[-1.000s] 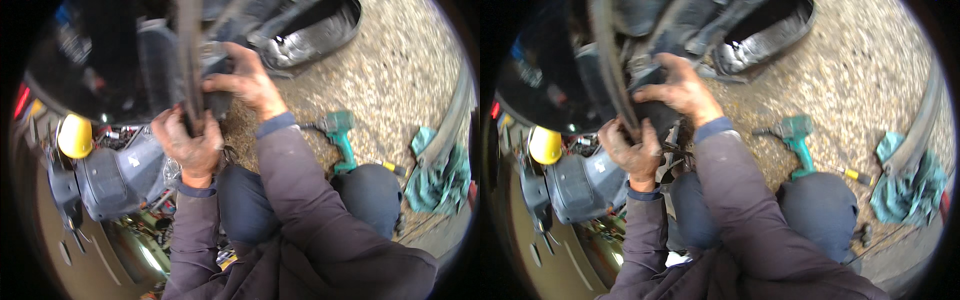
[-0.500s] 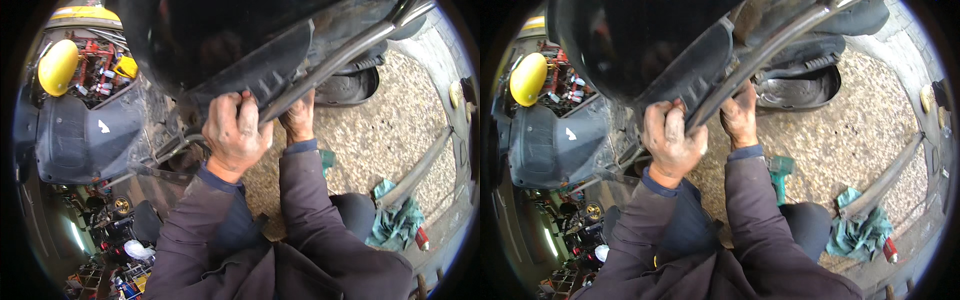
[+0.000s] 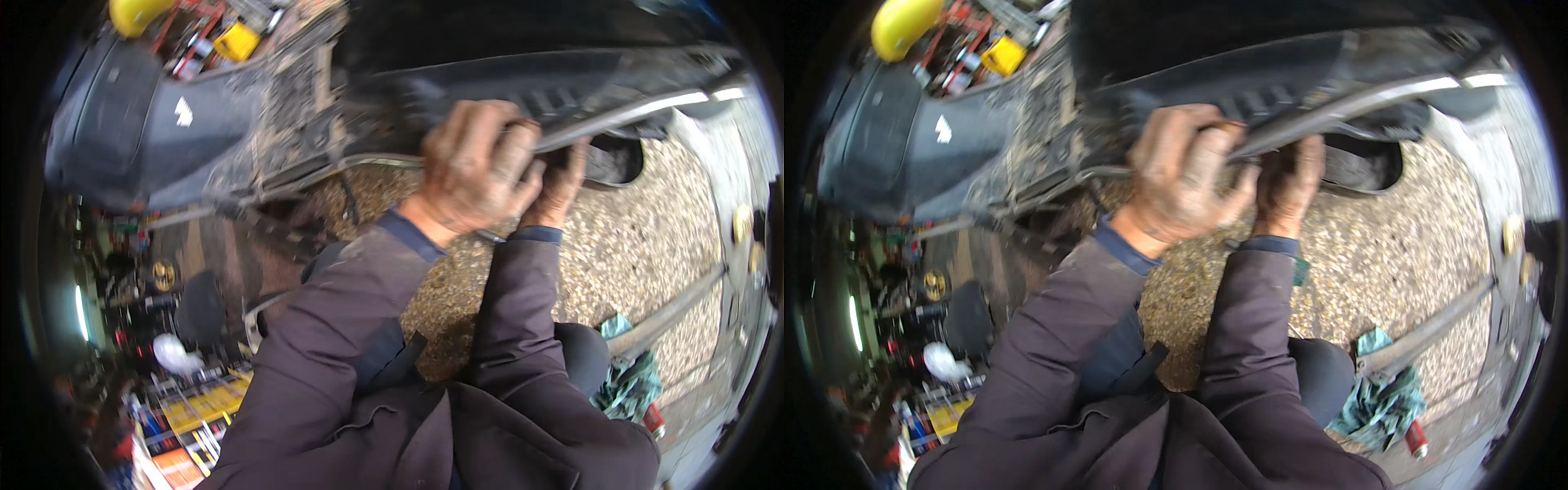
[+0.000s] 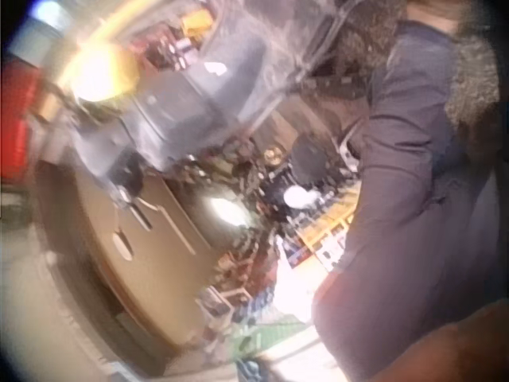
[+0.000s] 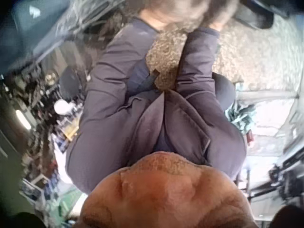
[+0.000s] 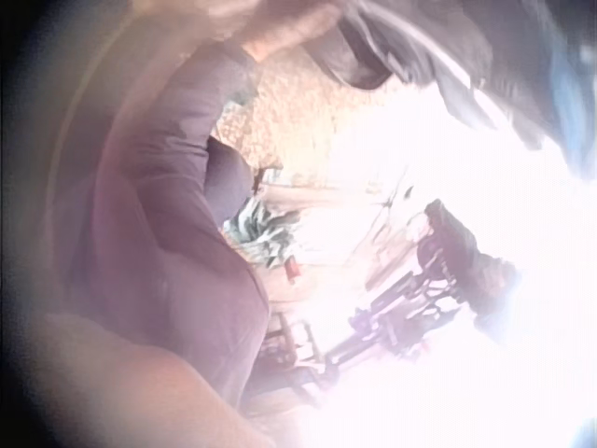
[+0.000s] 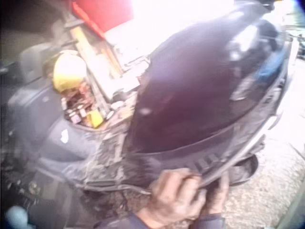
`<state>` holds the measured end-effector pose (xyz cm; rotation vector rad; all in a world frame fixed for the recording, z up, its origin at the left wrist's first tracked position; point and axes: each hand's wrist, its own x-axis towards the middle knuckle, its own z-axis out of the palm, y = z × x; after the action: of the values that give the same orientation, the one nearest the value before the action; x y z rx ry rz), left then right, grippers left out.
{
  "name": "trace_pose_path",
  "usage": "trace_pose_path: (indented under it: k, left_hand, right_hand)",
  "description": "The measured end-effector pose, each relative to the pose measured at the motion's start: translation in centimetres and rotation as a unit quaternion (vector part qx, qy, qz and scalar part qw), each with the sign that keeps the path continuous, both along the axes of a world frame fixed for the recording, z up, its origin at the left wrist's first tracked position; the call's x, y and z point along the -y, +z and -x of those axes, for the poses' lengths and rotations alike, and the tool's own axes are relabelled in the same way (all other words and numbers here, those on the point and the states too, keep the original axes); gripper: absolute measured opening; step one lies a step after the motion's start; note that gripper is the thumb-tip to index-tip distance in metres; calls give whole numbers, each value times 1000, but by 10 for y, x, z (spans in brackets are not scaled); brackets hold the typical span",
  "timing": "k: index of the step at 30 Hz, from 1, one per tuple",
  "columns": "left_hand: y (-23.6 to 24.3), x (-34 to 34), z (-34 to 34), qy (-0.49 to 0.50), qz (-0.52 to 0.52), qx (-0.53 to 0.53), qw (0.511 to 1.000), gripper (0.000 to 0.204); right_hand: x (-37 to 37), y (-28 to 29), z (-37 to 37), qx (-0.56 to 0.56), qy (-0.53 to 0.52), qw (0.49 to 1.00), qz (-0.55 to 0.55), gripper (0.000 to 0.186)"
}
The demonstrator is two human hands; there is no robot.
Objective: The person removes a metal cover from a motorcycle, uses a cordless impact driver to remove bolts, and then wipes the area with a cloth. The person then reattaches the cover and secures it with bolts.
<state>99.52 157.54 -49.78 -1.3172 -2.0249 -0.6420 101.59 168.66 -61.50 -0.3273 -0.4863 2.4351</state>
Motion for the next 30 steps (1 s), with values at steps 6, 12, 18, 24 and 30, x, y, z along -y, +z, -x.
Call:
trace_pose_path:
  k: [6,12,18,24,30]
  left_hand:
    - [14,127,-30,24,164,147,975,40]
    - [0,372,-14,406,76,482,773,29]
    - [-107,458,1,387,-132,608,681,30]
    - [-169,498,-5,519,-249,441,688,36]
    - [-170,539,-6,415,-342,378,754,92]
  right_hand:
    - [70,-26,20,185,-85,979,-26,30]
    - [177,-67,23,222,105,969,-24,22]
    - [253,-80,7,305,318,866,-234,22]
    - [285,-76,1,299,399,786,-364,21]
    - [345,-58,1,251,522,658,-481,26]
